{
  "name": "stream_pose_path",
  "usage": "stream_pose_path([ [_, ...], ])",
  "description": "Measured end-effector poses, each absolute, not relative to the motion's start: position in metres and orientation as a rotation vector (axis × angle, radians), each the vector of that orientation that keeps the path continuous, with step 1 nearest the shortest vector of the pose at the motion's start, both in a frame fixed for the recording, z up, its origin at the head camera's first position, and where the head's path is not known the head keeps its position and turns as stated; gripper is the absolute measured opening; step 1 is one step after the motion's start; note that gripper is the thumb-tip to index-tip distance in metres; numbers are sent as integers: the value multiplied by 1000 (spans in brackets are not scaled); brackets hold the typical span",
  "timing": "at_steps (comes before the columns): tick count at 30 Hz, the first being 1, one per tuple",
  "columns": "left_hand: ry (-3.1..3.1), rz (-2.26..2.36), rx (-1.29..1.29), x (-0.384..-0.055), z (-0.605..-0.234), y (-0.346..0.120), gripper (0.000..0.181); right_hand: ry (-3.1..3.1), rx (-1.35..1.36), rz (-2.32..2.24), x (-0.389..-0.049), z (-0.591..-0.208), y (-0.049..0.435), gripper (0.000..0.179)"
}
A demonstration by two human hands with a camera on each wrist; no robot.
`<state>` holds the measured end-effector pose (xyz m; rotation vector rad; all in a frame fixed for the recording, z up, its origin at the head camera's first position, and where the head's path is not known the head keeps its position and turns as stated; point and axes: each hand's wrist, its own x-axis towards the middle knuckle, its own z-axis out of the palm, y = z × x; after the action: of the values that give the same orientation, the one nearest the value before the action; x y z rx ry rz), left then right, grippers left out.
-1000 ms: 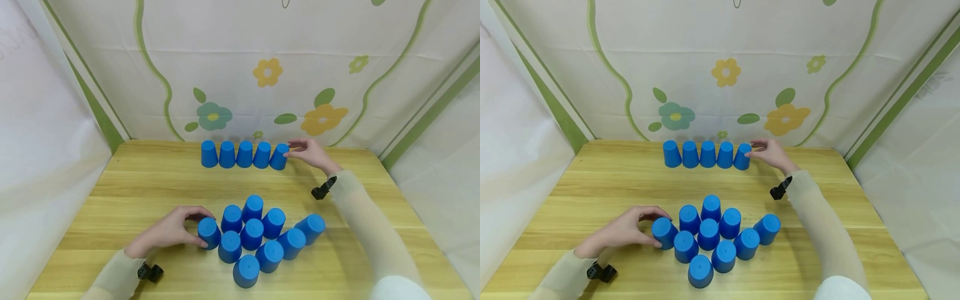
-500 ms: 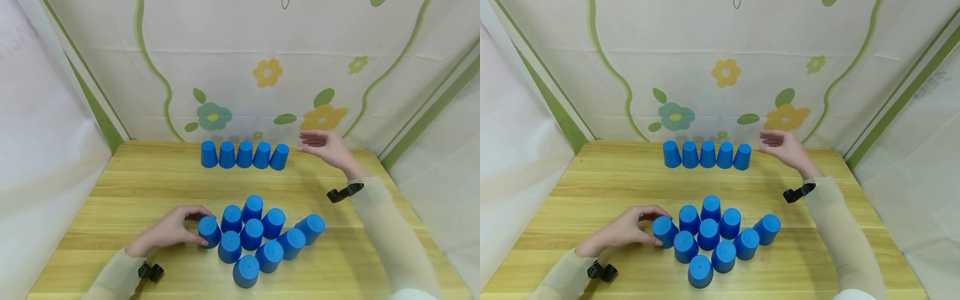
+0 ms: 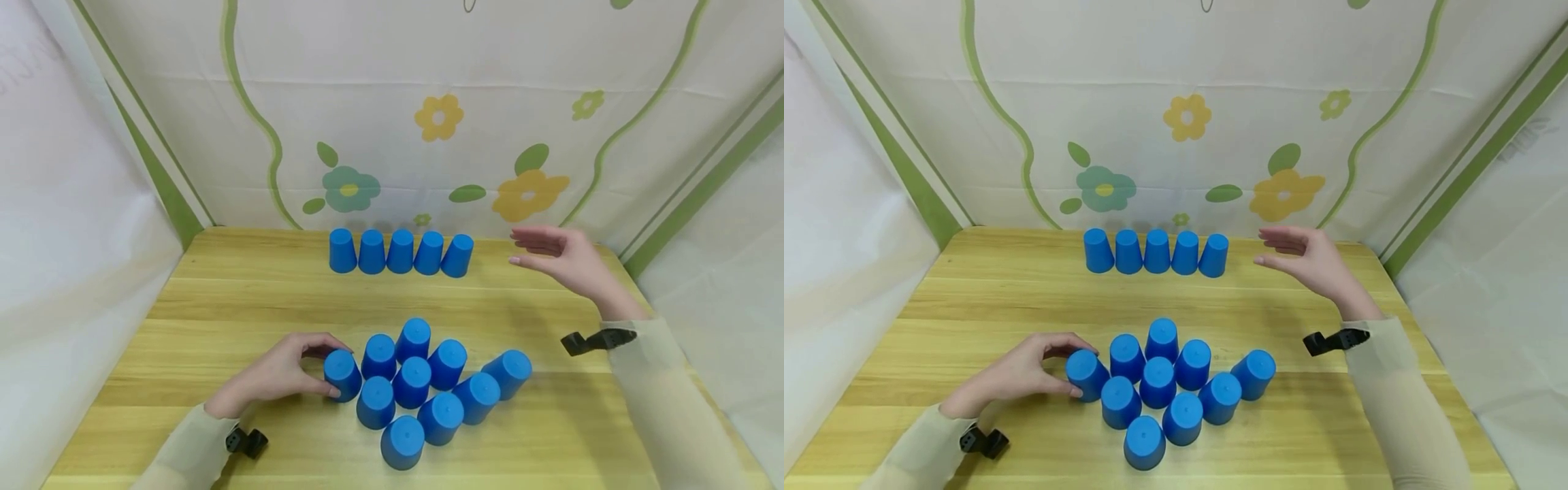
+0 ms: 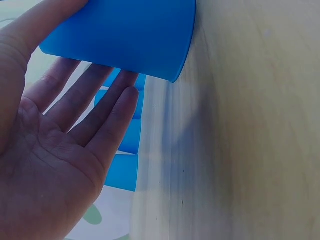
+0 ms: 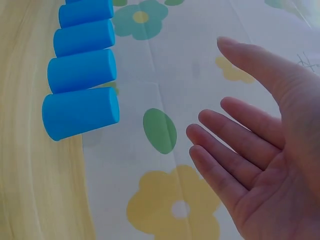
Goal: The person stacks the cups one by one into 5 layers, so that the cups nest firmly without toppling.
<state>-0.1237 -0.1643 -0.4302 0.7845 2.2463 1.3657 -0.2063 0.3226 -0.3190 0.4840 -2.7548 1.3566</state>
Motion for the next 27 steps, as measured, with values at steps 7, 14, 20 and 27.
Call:
stream_pose_path([
  [7, 2241, 1359, 782, -124, -430, -163, 52, -2792, 447, 1345, -173, -332, 334, 51],
  [14, 2246, 1378, 784, -126, -429, -163, 47, -2805, 525, 1440, -146, -364, 339, 55],
  [20, 2308, 1408, 770, -131, -428, -166, 48, -2840, 672, 1586, -128, -383, 345, 61],
  [27, 2423, 1524, 775, -150, -415, -167, 50, -2904, 828, 1589, -112, -389, 344, 68],
])
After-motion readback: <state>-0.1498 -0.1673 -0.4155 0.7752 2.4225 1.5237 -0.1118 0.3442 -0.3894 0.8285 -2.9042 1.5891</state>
